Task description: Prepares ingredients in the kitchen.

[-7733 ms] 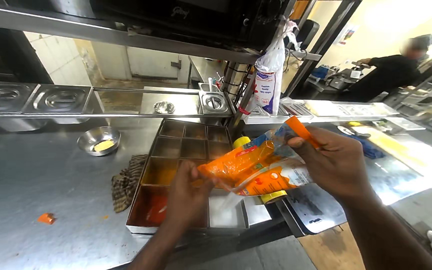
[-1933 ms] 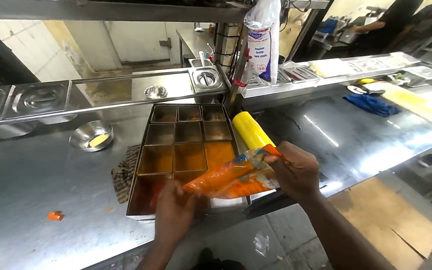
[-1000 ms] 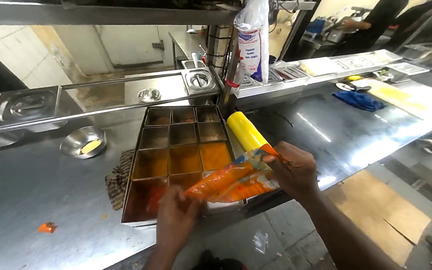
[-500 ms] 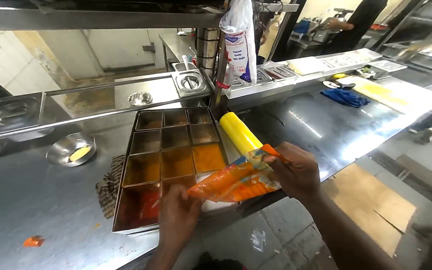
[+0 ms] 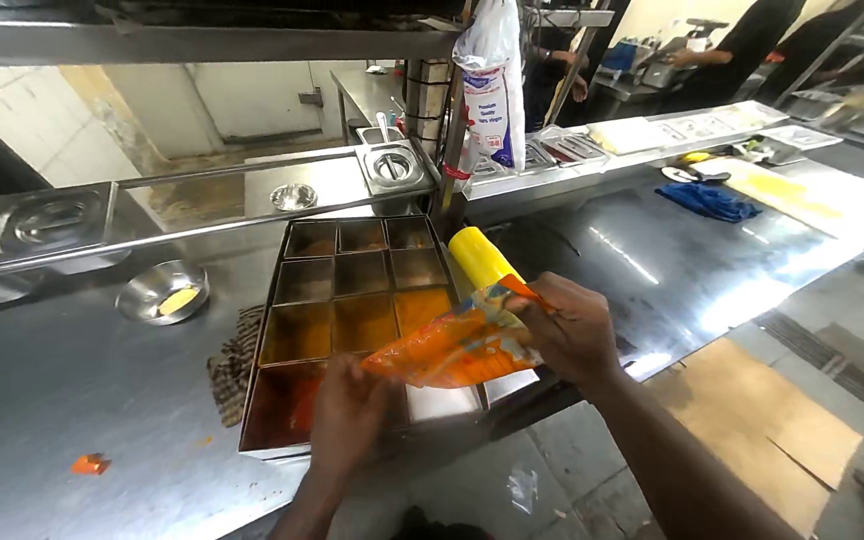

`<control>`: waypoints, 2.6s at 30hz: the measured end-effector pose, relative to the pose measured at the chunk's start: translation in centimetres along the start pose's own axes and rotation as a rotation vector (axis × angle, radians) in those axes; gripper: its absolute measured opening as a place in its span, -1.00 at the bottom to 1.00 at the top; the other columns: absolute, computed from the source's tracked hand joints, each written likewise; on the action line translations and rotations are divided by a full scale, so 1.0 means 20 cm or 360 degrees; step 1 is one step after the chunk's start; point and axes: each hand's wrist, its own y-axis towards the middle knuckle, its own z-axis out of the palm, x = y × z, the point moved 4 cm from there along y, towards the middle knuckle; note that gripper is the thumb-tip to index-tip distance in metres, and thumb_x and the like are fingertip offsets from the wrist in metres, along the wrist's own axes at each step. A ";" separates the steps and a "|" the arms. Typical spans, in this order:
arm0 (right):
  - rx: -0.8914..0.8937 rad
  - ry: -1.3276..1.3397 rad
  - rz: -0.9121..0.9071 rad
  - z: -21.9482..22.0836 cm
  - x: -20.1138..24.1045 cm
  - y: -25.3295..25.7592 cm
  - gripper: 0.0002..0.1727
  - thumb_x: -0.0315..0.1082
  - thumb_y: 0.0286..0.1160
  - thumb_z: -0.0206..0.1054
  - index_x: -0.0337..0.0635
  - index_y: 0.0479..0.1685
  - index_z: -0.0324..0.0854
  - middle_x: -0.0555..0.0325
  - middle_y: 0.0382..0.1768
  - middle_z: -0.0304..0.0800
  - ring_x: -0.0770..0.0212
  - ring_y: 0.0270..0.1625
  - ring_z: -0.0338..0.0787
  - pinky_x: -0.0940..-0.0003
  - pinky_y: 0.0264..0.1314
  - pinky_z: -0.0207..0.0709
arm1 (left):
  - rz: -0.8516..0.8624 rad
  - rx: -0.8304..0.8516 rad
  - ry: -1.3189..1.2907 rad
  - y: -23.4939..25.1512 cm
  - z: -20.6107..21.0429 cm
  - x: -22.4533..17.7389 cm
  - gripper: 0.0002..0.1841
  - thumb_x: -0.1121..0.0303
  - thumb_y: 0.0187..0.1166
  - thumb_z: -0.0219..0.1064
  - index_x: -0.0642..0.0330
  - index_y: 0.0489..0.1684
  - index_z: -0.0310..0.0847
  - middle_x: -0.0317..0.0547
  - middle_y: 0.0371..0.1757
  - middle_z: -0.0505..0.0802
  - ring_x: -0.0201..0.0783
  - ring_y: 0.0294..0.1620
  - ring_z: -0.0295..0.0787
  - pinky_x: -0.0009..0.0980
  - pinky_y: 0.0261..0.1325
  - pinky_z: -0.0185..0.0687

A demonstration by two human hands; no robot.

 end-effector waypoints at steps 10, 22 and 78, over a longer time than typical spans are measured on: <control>0.0062 0.0105 0.0017 0.08 0.04 0.05 -0.60 -0.02 0.67 0.32 -0.09 -0.48 0.68 0.39 -0.52 0.59 0.56 -0.49 0.57 0.65 -0.48 0.50 | -0.0016 -0.0082 0.0026 0.06 -0.07 0.03 -0.60 0.34 0.21 0.66 0.04 -0.23 0.42 -0.37 -0.41 0.81 -0.39 -0.33 0.81 -0.33 -0.19 0.78; -0.0008 0.0063 0.0024 0.08 0.02 0.10 -0.62 -0.05 0.66 0.33 -0.13 -0.43 0.71 0.37 -0.47 0.66 0.58 -0.44 0.62 0.67 -0.40 0.54 | -0.0084 -0.0047 0.0022 0.19 -0.05 0.00 -0.59 0.41 0.24 0.67 0.07 -0.21 0.43 -0.27 -0.37 0.83 -0.29 -0.32 0.83 -0.19 -0.20 0.78; 0.0065 -0.0113 0.0176 -0.05 -0.06 0.08 -0.60 0.07 0.67 0.26 0.00 -0.44 0.68 0.45 -0.51 0.63 0.58 -0.51 0.60 0.60 -0.52 0.52 | -0.0185 0.0205 0.0038 0.24 0.11 -0.02 -0.61 0.33 0.30 0.66 0.08 -0.13 0.46 -0.28 -0.27 0.86 -0.32 -0.21 0.86 -0.24 -0.08 0.83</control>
